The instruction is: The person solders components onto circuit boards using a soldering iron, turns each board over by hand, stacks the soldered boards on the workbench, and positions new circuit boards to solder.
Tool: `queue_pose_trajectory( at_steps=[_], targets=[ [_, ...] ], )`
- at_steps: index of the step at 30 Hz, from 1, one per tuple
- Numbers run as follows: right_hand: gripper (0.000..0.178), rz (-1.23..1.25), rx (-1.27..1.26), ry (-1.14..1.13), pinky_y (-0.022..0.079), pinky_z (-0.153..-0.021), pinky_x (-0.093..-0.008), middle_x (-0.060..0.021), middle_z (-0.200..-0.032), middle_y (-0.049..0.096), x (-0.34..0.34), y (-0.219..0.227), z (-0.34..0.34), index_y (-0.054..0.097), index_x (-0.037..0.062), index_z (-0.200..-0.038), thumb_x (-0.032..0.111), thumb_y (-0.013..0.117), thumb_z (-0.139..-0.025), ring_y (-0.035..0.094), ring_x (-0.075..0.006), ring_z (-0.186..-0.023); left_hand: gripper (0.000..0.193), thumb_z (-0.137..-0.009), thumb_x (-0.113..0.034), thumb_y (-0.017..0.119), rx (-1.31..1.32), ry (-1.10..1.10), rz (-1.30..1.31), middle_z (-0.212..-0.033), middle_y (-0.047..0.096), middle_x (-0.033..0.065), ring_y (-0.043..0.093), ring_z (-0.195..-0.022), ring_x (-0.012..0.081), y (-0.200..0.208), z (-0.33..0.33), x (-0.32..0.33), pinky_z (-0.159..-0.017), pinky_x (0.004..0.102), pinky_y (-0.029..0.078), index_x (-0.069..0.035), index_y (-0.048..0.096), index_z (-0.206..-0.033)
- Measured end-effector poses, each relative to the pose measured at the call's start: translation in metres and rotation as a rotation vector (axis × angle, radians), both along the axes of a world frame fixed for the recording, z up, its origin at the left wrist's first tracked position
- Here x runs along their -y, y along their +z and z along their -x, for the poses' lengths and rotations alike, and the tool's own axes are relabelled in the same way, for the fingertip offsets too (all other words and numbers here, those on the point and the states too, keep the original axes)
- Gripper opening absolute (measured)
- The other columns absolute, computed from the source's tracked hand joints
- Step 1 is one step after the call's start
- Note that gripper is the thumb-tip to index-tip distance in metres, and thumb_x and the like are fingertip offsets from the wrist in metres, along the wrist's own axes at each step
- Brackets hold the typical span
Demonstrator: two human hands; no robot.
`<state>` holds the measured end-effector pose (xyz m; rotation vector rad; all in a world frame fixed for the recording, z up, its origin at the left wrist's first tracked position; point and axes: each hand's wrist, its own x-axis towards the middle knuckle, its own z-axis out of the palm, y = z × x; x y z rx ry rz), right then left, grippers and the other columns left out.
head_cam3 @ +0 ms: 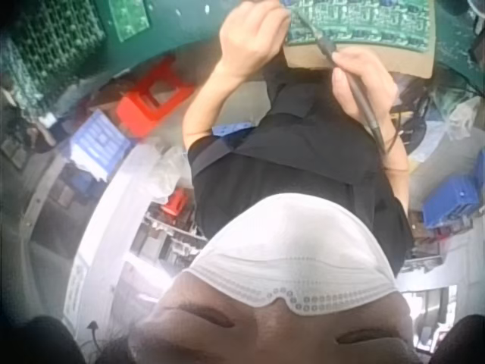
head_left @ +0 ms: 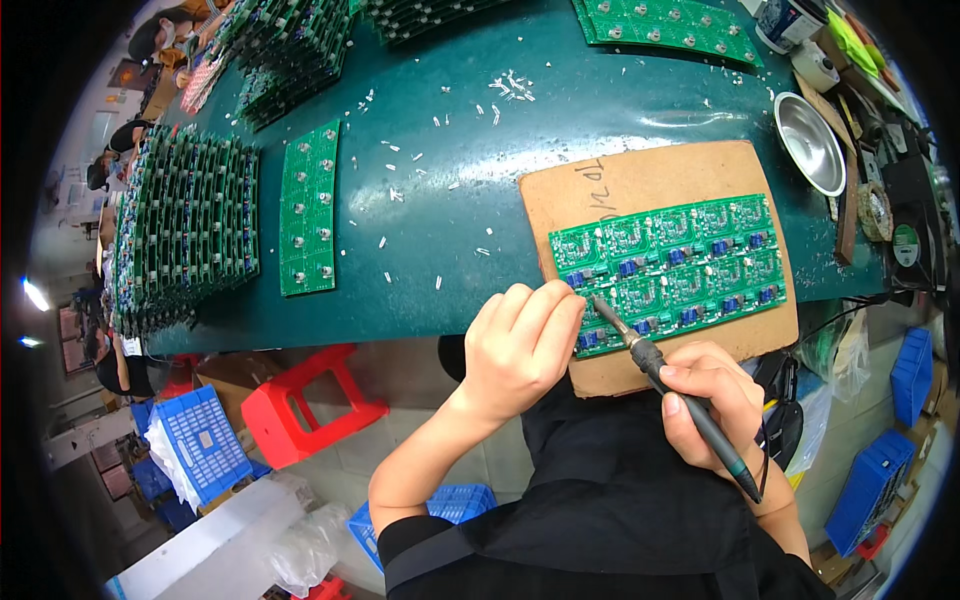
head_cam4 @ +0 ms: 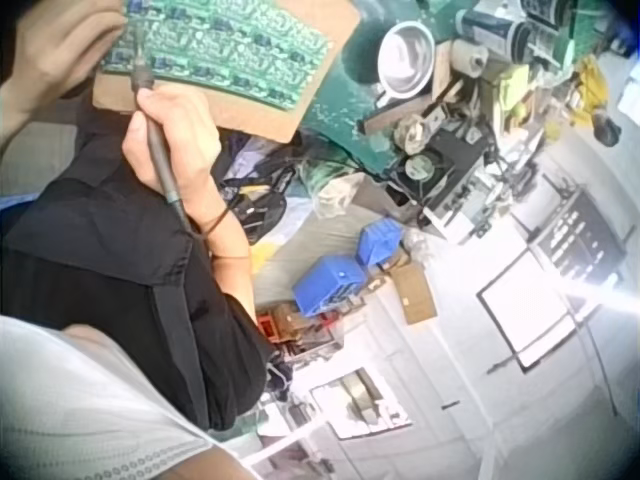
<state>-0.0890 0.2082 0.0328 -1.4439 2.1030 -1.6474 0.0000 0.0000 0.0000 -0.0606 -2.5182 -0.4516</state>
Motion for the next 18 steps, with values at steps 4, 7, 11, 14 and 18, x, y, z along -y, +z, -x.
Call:
queue_pose_trajectory(
  at_steps=[4, 7, 11, 14, 18],
  targets=[
    [0.021, 0.003, 0.060, 0.003, 0.053, -0.064, -0.0353, -0.0099, -0.069, 0.060, -0.005, 0.002, 0.002, 0.062, -0.0044, -0.099, -0.003, 0.065, -0.078, 0.065, -0.0267, -0.069, 0.022, -0.072, 0.002, 0.073, 0.028, -0.009, -0.039, -0.092, 0.064, 0.0092, 0.057, -0.068, 0.0241, 0.006, 0.003, -0.001, -0.058, 0.0319, 0.047, -0.002, 0.064, -0.091],
    [0.020, 0.070, 0.040, -0.053, 0.052, -0.062, -0.0361, -0.0106, -0.066, 0.057, -0.015, 0.004, 0.006, 0.059, -0.0036, -0.100, -0.001, 0.063, -0.081, 0.062, -0.0276, -0.066, 0.019, -0.073, 0.002, 0.073, 0.069, -0.066, -0.147, -0.087, 0.064, 0.0083, 0.058, -0.067, 0.0241, 0.014, 0.005, 0.007, -0.058, 0.0326, 0.047, -0.002, 0.064, -0.089],
    [0.016, 0.070, 0.055, -0.121, 0.051, -0.062, -0.0357, -0.0092, -0.063, 0.054, -0.032, 0.003, 0.011, 0.056, -0.0022, -0.097, 0.000, 0.061, -0.082, 0.060, -0.0260, -0.064, 0.025, -0.072, 0.006, 0.070, 0.131, -0.126, -0.271, -0.088, 0.061, 0.0099, 0.059, -0.073, 0.0252, 0.017, 0.004, 0.008, -0.064, 0.0338, 0.050, 0.000, 0.062, -0.095],
    [0.016, 0.040, 0.121, -0.134, 0.052, -0.062, -0.0358, -0.0100, -0.065, 0.057, -0.036, 0.001, 0.010, 0.056, -0.0028, -0.096, 0.000, 0.061, -0.081, 0.062, -0.0261, -0.066, 0.020, -0.076, 0.006, 0.068, 0.116, -0.133, -0.346, -0.089, 0.063, 0.0109, 0.061, -0.077, 0.0267, 0.016, 0.017, -0.003, -0.068, 0.0354, 0.051, -0.002, 0.062, -0.094],
    [0.016, 0.063, 0.141, -0.139, 0.052, -0.062, -0.0346, -0.0113, -0.069, 0.059, -0.031, -0.004, 0.010, 0.058, -0.0035, -0.096, -0.001, 0.062, -0.081, 0.064, -0.0262, -0.067, 0.019, -0.077, 0.005, 0.069, 0.113, -0.153, -0.316, -0.090, 0.065, 0.0103, 0.062, -0.079, 0.0266, 0.010, 0.029, -0.008, -0.070, 0.0346, 0.050, -0.003, 0.061, -0.093]
  ],
)
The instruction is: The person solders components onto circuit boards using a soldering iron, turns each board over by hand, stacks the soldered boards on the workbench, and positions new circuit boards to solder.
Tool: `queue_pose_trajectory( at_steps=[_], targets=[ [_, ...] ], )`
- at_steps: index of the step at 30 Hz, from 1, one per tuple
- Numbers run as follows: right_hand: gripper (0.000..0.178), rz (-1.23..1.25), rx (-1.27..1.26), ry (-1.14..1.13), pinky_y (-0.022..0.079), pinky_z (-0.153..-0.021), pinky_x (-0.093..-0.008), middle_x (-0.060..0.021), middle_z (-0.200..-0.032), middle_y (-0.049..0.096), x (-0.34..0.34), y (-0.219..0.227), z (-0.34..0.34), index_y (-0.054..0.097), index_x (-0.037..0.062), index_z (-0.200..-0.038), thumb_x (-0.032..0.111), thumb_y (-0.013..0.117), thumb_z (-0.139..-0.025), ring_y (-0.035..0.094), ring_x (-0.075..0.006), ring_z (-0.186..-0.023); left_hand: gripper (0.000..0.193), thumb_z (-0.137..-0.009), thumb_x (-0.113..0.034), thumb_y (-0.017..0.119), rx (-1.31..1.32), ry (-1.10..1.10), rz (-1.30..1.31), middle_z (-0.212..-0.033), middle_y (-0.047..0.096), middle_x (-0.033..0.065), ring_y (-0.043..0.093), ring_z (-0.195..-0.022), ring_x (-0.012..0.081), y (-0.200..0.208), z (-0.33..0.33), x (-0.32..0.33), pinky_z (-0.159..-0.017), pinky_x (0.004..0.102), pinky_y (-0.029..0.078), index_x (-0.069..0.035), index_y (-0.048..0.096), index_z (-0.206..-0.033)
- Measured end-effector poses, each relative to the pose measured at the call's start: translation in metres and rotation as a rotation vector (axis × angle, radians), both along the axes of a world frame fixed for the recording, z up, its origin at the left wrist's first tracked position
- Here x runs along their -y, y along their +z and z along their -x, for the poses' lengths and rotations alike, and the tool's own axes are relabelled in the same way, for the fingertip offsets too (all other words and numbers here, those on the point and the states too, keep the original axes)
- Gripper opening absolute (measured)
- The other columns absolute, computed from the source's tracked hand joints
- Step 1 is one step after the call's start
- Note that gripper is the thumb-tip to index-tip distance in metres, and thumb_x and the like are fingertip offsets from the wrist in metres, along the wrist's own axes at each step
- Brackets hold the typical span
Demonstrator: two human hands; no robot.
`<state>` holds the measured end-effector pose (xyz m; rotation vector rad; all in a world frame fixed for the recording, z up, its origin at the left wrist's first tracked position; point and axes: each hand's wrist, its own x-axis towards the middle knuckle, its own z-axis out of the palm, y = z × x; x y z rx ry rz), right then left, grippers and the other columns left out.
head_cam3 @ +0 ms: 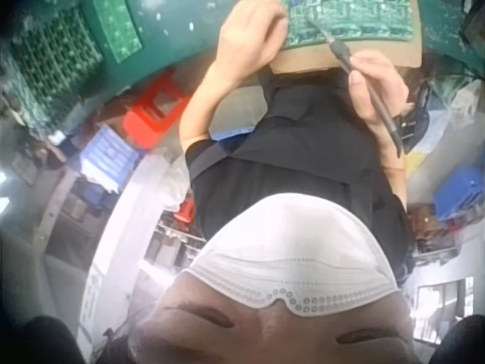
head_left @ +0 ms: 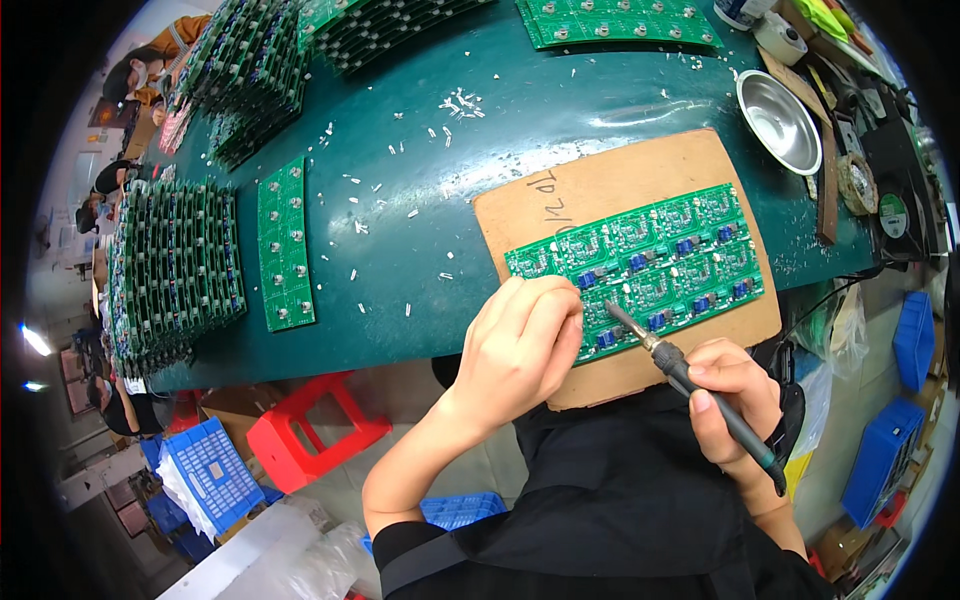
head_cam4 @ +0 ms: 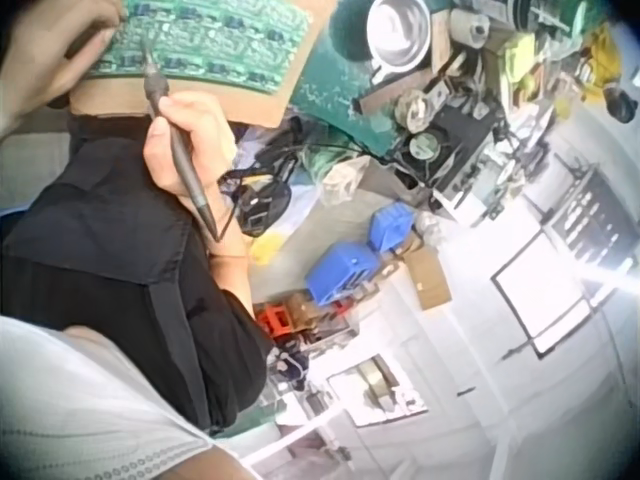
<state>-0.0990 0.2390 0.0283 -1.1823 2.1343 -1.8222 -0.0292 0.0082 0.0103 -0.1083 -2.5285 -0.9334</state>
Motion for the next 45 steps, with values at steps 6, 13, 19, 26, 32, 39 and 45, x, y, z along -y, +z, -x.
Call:
queue_pose_trajectory(
  at_steps=[6, 13, 19, 26, 32, 39, 45],
  targets=[
    [0.018, -0.024, -0.065, 0.033, 0.052, -0.063, -0.0352, -0.0103, -0.067, 0.059, 0.006, 0.000, 0.004, 0.061, -0.0033, -0.095, -0.002, 0.065, -0.078, 0.064, -0.0274, -0.069, 0.021, -0.074, 0.004, 0.071, -0.040, 0.040, 0.133, -0.089, 0.064, 0.0085, 0.060, -0.074, 0.0253, -0.004, 0.008, -0.008, -0.065, 0.0339, 0.049, -0.004, 0.061, -0.090],
    [0.018, 0.001, -0.054, 0.026, 0.051, -0.062, -0.0353, -0.0107, -0.067, 0.058, 0.002, 0.005, 0.007, 0.061, -0.0036, -0.096, -0.003, 0.064, -0.078, 0.064, -0.0272, -0.068, 0.021, -0.071, 0.003, 0.072, -0.062, 0.069, 0.172, -0.087, 0.063, 0.0074, 0.058, -0.070, 0.0241, -0.004, 0.010, -0.009, -0.060, 0.0331, 0.048, -0.005, 0.061, -0.087],
    [0.019, -0.034, -0.040, 0.064, 0.051, -0.062, -0.0347, -0.0105, -0.068, 0.058, 0.000, 0.001, 0.011, 0.061, -0.0038, -0.097, -0.001, 0.065, -0.079, 0.063, -0.0266, -0.067, 0.020, -0.072, 0.002, 0.072, -0.058, 0.080, 0.363, -0.087, 0.063, 0.0062, 0.057, -0.069, 0.0233, -0.001, 0.010, -0.016, -0.061, 0.0326, 0.047, -0.005, 0.062, -0.088],
    [0.017, -0.005, 0.042, 0.045, 0.052, -0.062, -0.0352, -0.0113, -0.067, 0.059, -0.006, 0.011, 0.006, 0.059, -0.0036, -0.097, -0.001, 0.063, -0.081, 0.064, -0.0267, -0.068, 0.014, -0.079, 0.004, 0.068, 0.044, 0.008, -0.092, -0.095, 0.070, 0.0100, 0.065, -0.084, 0.0248, 0.008, -0.003, 0.007, -0.069, 0.0310, 0.051, -0.002, 0.064, -0.091],
    [0.018, 0.045, 0.014, 0.144, 0.055, -0.062, -0.0338, -0.0095, -0.065, 0.059, 0.020, 0.002, -0.002, 0.060, -0.0035, -0.096, -0.002, 0.066, -0.079, 0.066, -0.0260, -0.065, 0.017, -0.077, 0.006, 0.069, 0.038, 0.149, -0.061, -0.097, 0.066, 0.0119, 0.064, -0.084, 0.0257, -0.005, -0.030, 0.015, -0.071, 0.0330, 0.050, -0.001, 0.063, -0.090],
    [0.019, 0.008, -0.020, 0.122, 0.055, -0.063, -0.0338, -0.0097, -0.065, 0.060, 0.030, -0.001, -0.004, 0.060, -0.0036, -0.096, -0.003, 0.066, -0.078, 0.066, -0.0257, -0.065, 0.019, -0.074, 0.006, 0.071, 0.009, 0.147, 0.038, -0.096, 0.066, 0.0104, 0.061, -0.080, 0.0251, -0.010, -0.031, 0.013, -0.069, 0.0335, 0.049, -0.002, 0.063, -0.089],
    [0.016, -0.045, -0.010, 0.145, 0.051, -0.066, -0.0370, -0.0134, -0.073, 0.061, 0.019, 0.008, 0.000, 0.056, -0.0015, -0.099, 0.005, 0.063, -0.086, 0.063, -0.0263, -0.071, 0.019, -0.075, 0.006, 0.071, 0.006, 0.149, 0.022, -0.094, 0.066, 0.0096, 0.061, -0.078, 0.0250, -0.006, -0.028, 0.013, -0.068, 0.0328, 0.049, -0.002, 0.064, -0.090]
  ],
)
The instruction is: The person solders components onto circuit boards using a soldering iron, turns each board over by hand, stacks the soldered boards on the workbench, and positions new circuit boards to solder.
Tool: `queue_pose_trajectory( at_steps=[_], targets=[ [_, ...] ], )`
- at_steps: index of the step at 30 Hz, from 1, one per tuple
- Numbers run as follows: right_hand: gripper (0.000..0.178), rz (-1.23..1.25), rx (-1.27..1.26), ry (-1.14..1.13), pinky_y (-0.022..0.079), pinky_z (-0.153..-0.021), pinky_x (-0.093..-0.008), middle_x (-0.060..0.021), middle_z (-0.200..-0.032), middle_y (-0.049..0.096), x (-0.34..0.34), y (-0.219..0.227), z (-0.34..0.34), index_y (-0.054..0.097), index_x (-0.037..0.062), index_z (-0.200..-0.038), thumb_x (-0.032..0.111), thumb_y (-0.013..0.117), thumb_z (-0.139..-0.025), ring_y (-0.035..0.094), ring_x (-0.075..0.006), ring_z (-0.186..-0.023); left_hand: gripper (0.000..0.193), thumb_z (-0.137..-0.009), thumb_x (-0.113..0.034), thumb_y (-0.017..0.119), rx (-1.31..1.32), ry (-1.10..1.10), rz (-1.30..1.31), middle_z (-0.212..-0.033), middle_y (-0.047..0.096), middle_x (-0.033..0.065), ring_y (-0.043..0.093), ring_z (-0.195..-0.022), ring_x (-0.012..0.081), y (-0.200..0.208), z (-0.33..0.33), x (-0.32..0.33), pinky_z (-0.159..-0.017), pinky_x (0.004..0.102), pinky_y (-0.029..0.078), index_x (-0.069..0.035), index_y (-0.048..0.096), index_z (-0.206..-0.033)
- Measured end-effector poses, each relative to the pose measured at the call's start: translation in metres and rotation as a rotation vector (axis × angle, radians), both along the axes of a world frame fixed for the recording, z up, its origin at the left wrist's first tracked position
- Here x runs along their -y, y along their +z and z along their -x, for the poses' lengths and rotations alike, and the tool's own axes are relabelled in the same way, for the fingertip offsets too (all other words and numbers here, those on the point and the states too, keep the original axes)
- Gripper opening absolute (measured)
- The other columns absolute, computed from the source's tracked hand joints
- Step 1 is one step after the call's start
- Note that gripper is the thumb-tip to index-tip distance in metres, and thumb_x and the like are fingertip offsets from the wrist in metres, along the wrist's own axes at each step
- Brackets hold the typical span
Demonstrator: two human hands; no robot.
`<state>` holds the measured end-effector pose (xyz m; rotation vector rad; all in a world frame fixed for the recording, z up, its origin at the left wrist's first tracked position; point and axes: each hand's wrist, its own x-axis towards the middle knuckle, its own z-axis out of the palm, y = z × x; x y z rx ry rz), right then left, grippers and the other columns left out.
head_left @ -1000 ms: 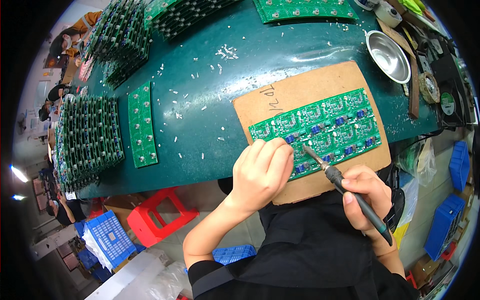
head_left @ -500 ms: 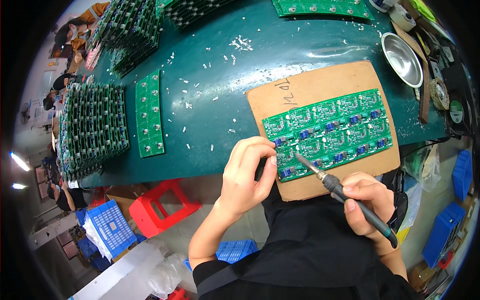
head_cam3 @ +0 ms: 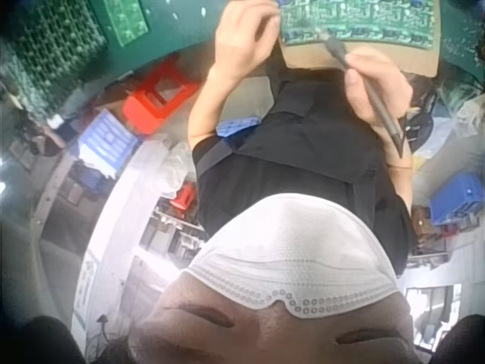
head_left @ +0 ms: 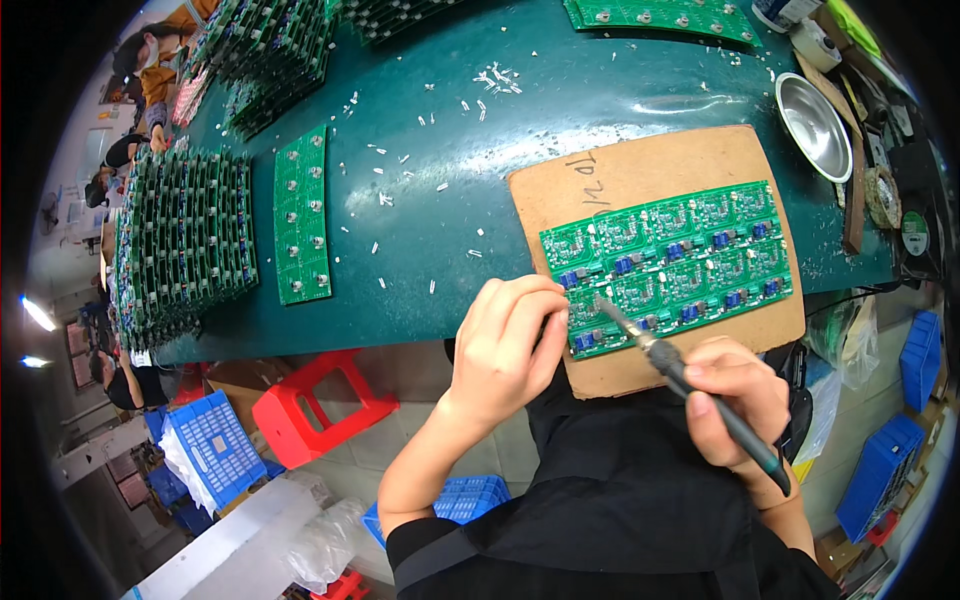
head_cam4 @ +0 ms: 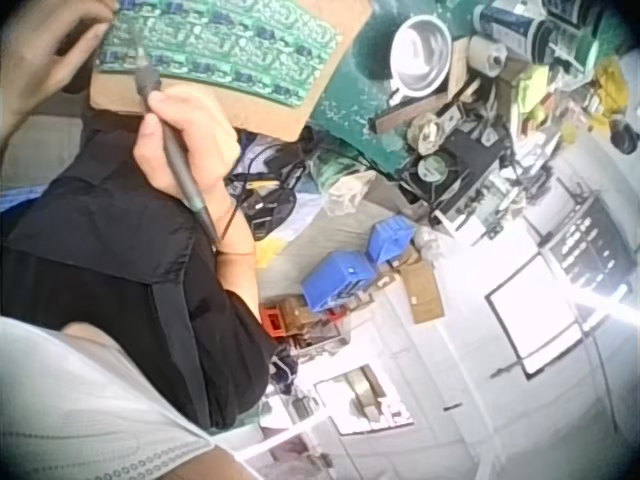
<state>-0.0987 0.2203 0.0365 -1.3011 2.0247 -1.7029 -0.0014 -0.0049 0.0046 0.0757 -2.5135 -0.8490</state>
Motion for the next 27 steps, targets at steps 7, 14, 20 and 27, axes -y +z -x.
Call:
queue_pose_trajectory(
  at_steps=[7, 14, 20, 27],
  targets=[
    [0.014, 0.084, 0.160, -0.313, 0.048, -0.068, -0.0329, -0.0168, -0.083, 0.061, -0.052, -0.003, 0.010, 0.057, -0.0006, -0.096, 0.008, 0.061, -0.086, 0.059, -0.0237, -0.076, 0.021, -0.075, 0.004, 0.072, 0.081, 0.064, -0.090, -0.080, 0.057, 0.0089, 0.057, -0.074, 0.0252, 0.025, 0.004, -0.007, -0.065, 0.0353, 0.048, -0.003, 0.066, -0.093],
    [0.013, 0.047, 0.132, -0.265, 0.049, -0.065, -0.0317, -0.0157, -0.077, 0.062, -0.047, -0.006, 0.015, 0.058, -0.0012, -0.094, 0.002, 0.062, -0.082, 0.061, -0.0235, -0.072, 0.018, -0.076, 0.004, 0.069, 0.061, -0.170, -0.033, -0.091, 0.064, 0.0093, 0.060, -0.081, 0.0273, 0.016, 0.058, -0.041, -0.072, 0.0358, 0.048, -0.004, 0.058, -0.088],
    [0.013, 0.042, 0.088, -0.233, 0.050, -0.061, -0.0327, -0.0134, -0.071, 0.061, -0.045, -0.012, 0.024, 0.060, -0.0029, -0.092, 0.001, 0.063, -0.080, 0.062, -0.0246, -0.067, 0.018, -0.076, 0.003, 0.070, 0.065, -0.158, 0.043, -0.089, 0.063, 0.0082, 0.060, -0.080, 0.0263, 0.007, 0.070, -0.045, -0.070, 0.0357, 0.048, -0.004, 0.058, -0.088],
    [0.016, 0.017, -0.056, -0.126, 0.049, -0.060, -0.0335, -0.0110, -0.067, 0.059, -0.040, -0.006, 0.035, 0.061, -0.0027, -0.093, -0.001, 0.064, -0.077, 0.061, -0.0255, -0.065, 0.019, -0.074, 0.003, 0.072, 0.002, -0.106, 0.149, -0.087, 0.063, 0.0079, 0.060, -0.075, 0.0253, 0.003, 0.073, -0.052, -0.065, 0.0350, 0.049, -0.004, 0.059, -0.086]
  ],
)
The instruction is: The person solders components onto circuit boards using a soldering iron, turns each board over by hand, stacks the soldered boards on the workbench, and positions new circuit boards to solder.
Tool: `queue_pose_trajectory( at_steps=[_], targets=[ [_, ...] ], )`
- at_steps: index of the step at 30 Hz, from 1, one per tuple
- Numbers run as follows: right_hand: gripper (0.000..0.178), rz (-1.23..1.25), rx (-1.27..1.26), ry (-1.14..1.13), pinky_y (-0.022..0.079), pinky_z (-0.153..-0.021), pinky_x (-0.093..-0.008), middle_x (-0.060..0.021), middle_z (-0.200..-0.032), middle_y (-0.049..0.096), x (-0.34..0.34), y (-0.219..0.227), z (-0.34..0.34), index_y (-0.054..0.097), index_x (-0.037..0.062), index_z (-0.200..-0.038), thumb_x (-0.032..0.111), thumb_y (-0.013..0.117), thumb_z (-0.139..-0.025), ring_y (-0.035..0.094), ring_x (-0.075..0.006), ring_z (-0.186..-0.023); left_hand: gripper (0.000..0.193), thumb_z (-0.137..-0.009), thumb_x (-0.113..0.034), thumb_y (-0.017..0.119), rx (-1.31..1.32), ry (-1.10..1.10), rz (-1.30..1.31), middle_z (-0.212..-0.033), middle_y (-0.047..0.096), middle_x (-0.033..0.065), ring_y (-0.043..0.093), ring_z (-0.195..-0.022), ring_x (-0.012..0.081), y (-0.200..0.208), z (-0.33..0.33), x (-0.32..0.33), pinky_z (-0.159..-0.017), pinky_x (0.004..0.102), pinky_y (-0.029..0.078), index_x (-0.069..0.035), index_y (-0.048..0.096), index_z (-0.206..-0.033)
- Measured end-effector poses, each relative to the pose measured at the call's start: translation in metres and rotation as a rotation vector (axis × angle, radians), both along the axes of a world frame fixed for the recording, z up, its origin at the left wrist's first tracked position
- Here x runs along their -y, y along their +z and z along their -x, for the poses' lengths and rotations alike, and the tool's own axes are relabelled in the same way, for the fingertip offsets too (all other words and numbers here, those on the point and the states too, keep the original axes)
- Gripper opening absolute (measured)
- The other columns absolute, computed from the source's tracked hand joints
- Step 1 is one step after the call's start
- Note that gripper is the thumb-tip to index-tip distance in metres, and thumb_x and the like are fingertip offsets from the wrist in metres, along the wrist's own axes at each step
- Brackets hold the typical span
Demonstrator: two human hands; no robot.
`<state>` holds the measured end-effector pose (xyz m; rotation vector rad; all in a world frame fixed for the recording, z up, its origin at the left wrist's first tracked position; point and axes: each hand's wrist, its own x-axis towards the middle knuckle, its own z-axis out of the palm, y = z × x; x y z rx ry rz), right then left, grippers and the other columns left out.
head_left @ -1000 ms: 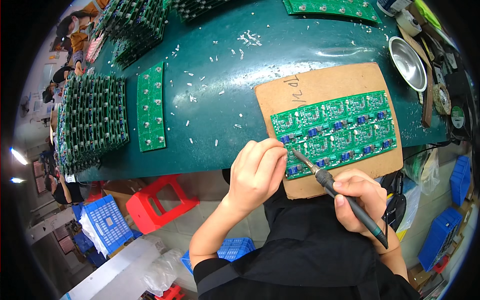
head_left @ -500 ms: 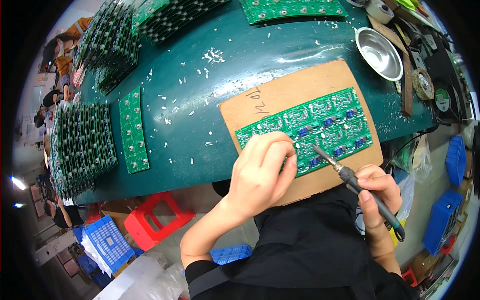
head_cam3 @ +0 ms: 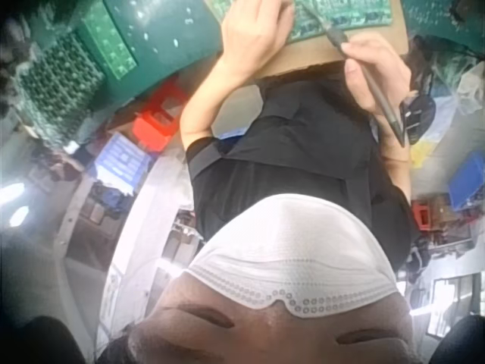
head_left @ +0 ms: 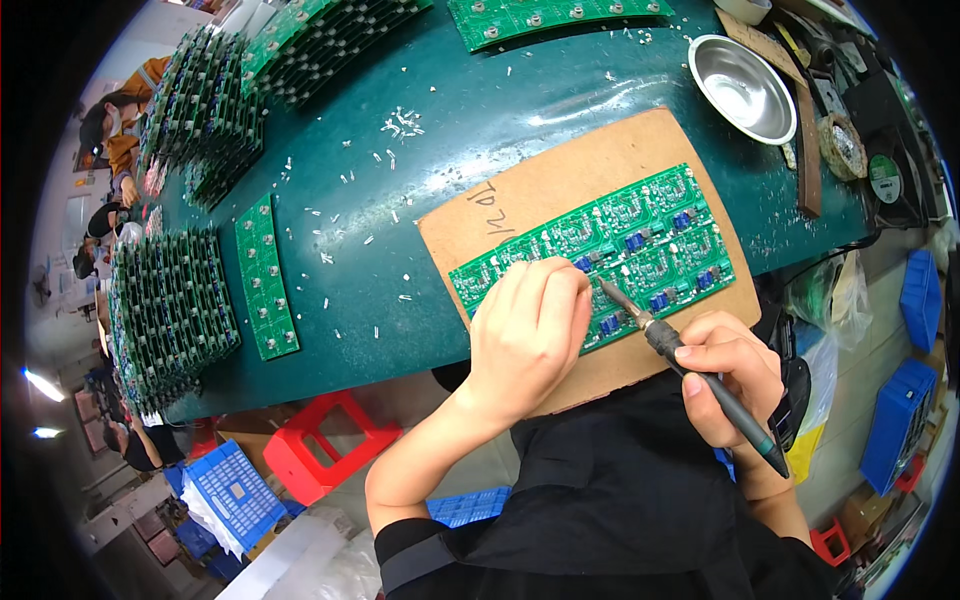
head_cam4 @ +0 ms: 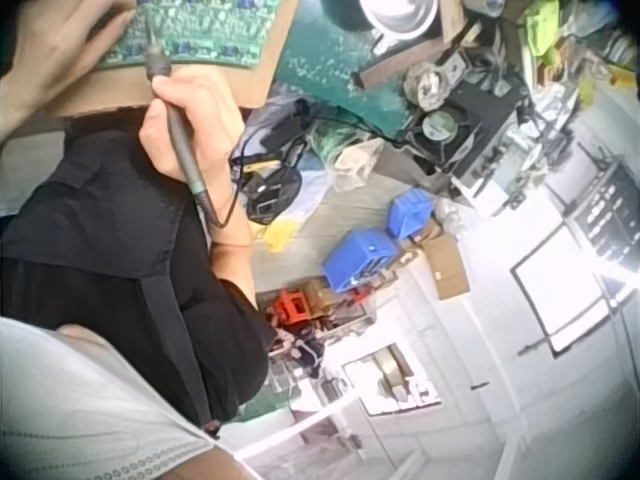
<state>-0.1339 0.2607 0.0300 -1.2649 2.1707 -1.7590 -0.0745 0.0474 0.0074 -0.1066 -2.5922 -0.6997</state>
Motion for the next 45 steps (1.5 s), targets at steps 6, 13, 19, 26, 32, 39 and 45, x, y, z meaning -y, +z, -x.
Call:
queue_pose_trajectory(
  at_steps=[6, 13, 19, 26, 32, 39, 45],
  targets=[
    [0.015, 0.042, 0.080, -0.066, 0.049, -0.061, -0.0325, -0.0130, -0.071, 0.061, -0.007, -0.002, 0.000, 0.063, -0.0024, -0.092, 0.001, 0.064, -0.077, 0.061, -0.0249, -0.066, 0.018, -0.073, 0.001, 0.072, -0.008, -0.028, 0.046, -0.085, 0.062, 0.0070, 0.058, -0.071, 0.0242, 0.004, 0.001, -0.003, -0.062, 0.0336, 0.047, -0.005, 0.060, -0.085],
    [0.014, 0.115, 0.203, -0.133, 0.049, -0.065, -0.0316, -0.0157, -0.080, 0.063, -0.017, -0.004, 0.002, 0.063, -0.0019, -0.092, 0.004, 0.064, -0.080, 0.062, -0.0226, -0.072, 0.015, -0.076, 0.000, 0.071, 0.024, -0.038, 0.087, -0.085, 0.061, 0.0076, 0.057, -0.070, 0.0251, 0.012, 0.004, -0.002, -0.062, 0.0341, 0.047, -0.004, 0.061, -0.086],
    [0.013, 0.191, 0.240, -0.252, 0.046, -0.065, -0.0293, -0.0152, -0.080, 0.061, -0.041, -0.006, 0.007, 0.061, -0.0023, -0.091, 0.007, 0.063, -0.082, 0.057, -0.0196, -0.072, 0.017, -0.081, 0.003, 0.067, 0.201, -0.115, -0.041, -0.087, 0.062, 0.0118, 0.062, -0.079, 0.0266, 0.027, 0.006, 0.000, -0.069, 0.0352, 0.050, 0.000, 0.060, -0.096],
    [0.014, 0.126, 0.244, -0.204, 0.048, -0.065, -0.0295, -0.0136, -0.078, 0.063, -0.037, -0.009, 0.013, 0.062, -0.0018, -0.091, 0.001, 0.062, -0.078, 0.060, -0.0206, -0.072, 0.019, -0.077, 0.005, 0.067, 0.140, -0.123, -0.138, -0.091, 0.062, 0.0116, 0.061, -0.082, 0.0287, 0.015, 0.034, -0.022, -0.075, 0.0368, 0.050, -0.002, 0.057, -0.091],
    [0.014, 0.064, 0.243, -0.164, 0.048, -0.064, -0.0299, -0.0143, -0.078, 0.062, -0.033, -0.006, 0.019, 0.062, -0.0018, -0.092, 0.000, 0.063, -0.078, 0.060, -0.0215, -0.071, 0.019, -0.074, 0.005, 0.068, 0.114, -0.108, -0.077, -0.088, 0.062, 0.0107, 0.061, -0.081, 0.0283, 0.008, 0.036, -0.024, -0.072, 0.0371, 0.050, -0.002, 0.057, -0.089],
    [0.015, 0.059, 0.250, -0.159, 0.048, -0.063, -0.0288, -0.0148, -0.079, 0.062, -0.039, -0.006, 0.019, 0.062, -0.0014, -0.093, 0.000, 0.062, -0.078, 0.060, -0.0209, -0.069, 0.020, -0.072, 0.005, 0.069, 0.113, -0.087, -0.060, -0.085, 0.061, 0.0099, 0.060, -0.078, 0.0277, 0.009, 0.038, -0.029, -0.069, 0.0365, 0.049, -0.003, 0.057, -0.087],
    [0.016, 0.124, 0.194, -0.149, 0.048, -0.061, -0.0301, -0.0129, -0.074, 0.061, -0.042, -0.008, 0.020, 0.062, -0.0017, -0.093, -0.002, 0.062, -0.077, 0.060, -0.0218, -0.068, 0.021, -0.070, 0.004, 0.070, 0.040, -0.059, 0.028, -0.084, 0.061, 0.0086, 0.060, -0.073, 0.0261, 0.005, 0.037, -0.030, -0.065, 0.0350, 0.048, -0.004, 0.057, -0.084]
  ],
)
